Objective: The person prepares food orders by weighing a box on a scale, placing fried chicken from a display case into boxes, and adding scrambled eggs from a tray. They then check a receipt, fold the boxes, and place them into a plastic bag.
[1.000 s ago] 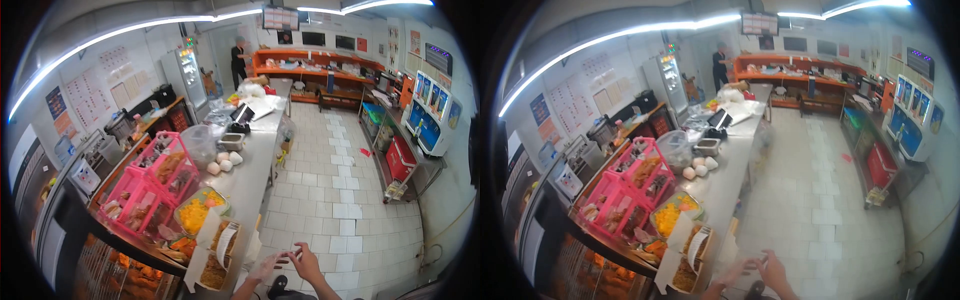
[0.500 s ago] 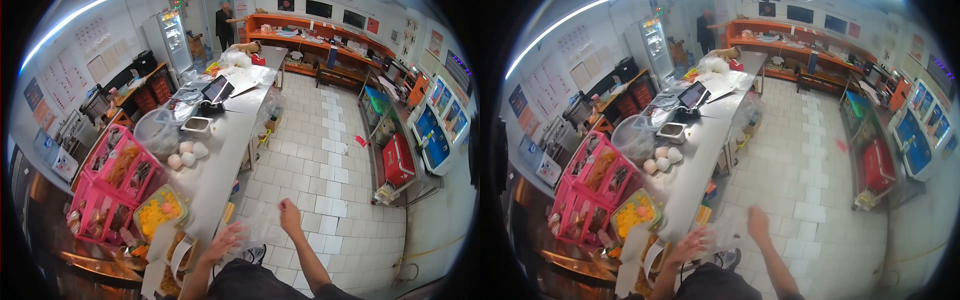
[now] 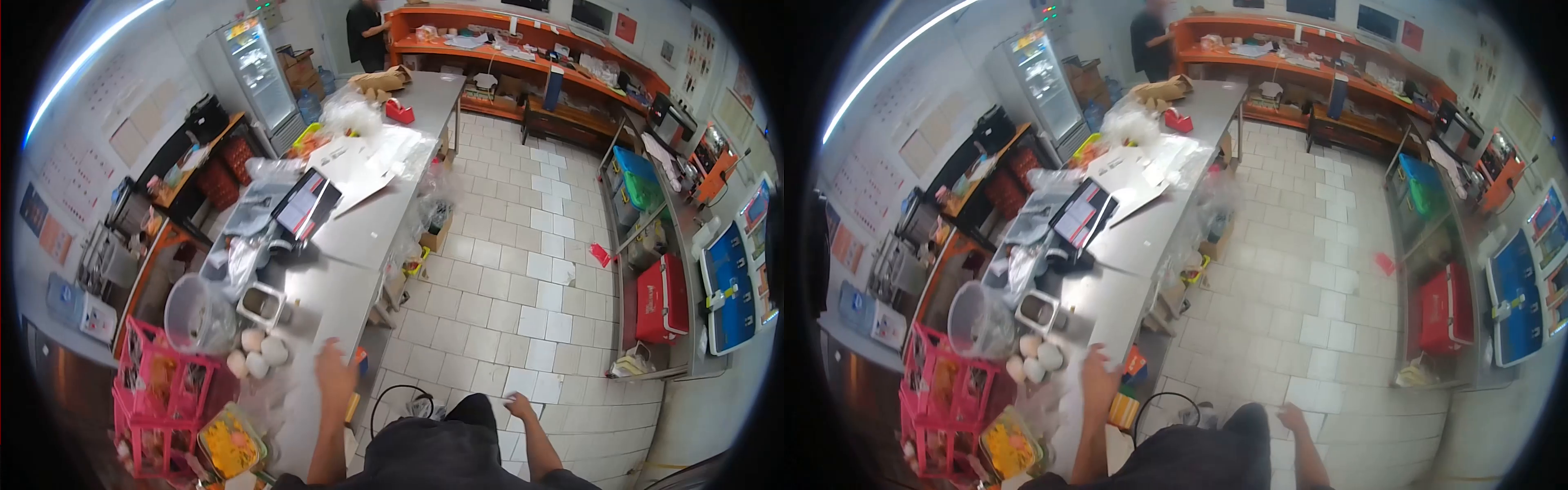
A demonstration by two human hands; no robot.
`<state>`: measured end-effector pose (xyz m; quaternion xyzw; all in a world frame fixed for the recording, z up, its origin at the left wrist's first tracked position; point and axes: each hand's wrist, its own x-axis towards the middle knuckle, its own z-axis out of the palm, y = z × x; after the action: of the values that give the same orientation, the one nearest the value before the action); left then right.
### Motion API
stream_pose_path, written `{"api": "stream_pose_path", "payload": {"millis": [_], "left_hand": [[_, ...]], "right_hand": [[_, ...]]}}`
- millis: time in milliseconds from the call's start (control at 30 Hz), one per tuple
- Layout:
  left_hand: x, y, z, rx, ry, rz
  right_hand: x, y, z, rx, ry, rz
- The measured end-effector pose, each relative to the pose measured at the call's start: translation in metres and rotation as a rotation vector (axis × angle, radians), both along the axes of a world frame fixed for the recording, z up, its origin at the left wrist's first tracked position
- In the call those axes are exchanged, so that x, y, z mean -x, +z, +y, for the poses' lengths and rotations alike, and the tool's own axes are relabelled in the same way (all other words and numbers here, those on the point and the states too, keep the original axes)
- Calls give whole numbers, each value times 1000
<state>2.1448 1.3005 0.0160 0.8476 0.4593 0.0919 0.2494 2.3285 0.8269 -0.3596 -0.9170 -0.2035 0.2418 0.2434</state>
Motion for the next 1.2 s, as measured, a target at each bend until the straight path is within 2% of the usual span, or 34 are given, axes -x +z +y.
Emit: {"api": "stream_pose_path", "payload": {"millis": [33,67,100,133,167,200,233,267,300,333,367,400,433,467,500,533,600,633,700,733,767,800,900,967,1000,1033,1067,1100,1133,1167,1200], "left_hand": [[-51,-6,-2,171,-99,-78],[-100,-20,-2,348,-198,-158],[-143,-30,-5,350,-214,-159],[-188,-40,-9,430,-368,-127],[-235,-53,-12,508,-521,-97],[-275,-75,-12,507,-534,-108],[-306,-107,-7,487,-508,-103],[-333,-145,1,468,-481,-95],[-356,-201,13,374,-408,-17],[-366,-260,25,276,-334,66],[-365,-301,32,25,-428,177],[-376,-295,24,-19,-505,706],[-373,-287,22,124,-548,833],[-357,-322,27,205,-504,818],[-346,-348,30,282,-457,802],[-357,-305,11,435,-161,692],[-356,-353,3,361,-420,615],[-364,-340,-11,551,-391,302],[-374,-340,-22,1046,-356,-325],[-407,-343,-19,927,-293,266],[-435,-358,-16,962,-298,349],[-472,-371,-6,986,-313,364],[-601,-399,18,1048,-458,350],[-694,-405,44,1066,-571,332],[-739,-407,55,1086,-630,326],[-790,-402,66,1103,-679,313],[-841,-393,74,1139,-680,305],[-890,-383,82,1178,-615,323],[-939,-374,85,1201,-307,386],[-971,-366,94,1200,10,449],[-1006,-404,122,988,-160,249]], "right_hand": [[-14,-23,-32,111,-49,95],[-33,-68,-67,308,13,350],[-41,-98,-96,420,-132,544],[-51,-117,-121,415,-133,683],[-57,-132,-134,286,-445,872],[-74,-136,-138,214,-531,989],[-96,-99,-114,143,-743,1029],[-118,-122,-118,-98,-880,1165],[-146,-87,-87,47,-735,971],[-178,-71,-60,165,-657,885],[-214,-108,-55,228,-432,807],[-253,-109,-40,287,-221,701],[-295,-107,-33,260,-227,672],[-345,-58,-9,234,-232,643],[-391,-66,2,364,-10,500],[-435,-87,9,491,214,354],[-537,-50,19,-63,248,221],[-582,-38,25,-60,245,224],[-668,-23,43,-112,-6,100],[-710,-16,52,-137,-137,37],[-748,2,56,-117,-136,26],[-780,18,58,-98,-137,19],[-850,33,69,-257,-417,198],[-874,8,71,-63,-285,36],[-901,4,79,177,-209,561],[-908,-53,62,93,-132,633],[-914,-36,74,127,-115,713],[-925,-20,86,171,-323,797],[-920,22,104,209,-531,884],[-918,57,118,97,-704,918],[-923,75,133,-18,-873,955]]}}
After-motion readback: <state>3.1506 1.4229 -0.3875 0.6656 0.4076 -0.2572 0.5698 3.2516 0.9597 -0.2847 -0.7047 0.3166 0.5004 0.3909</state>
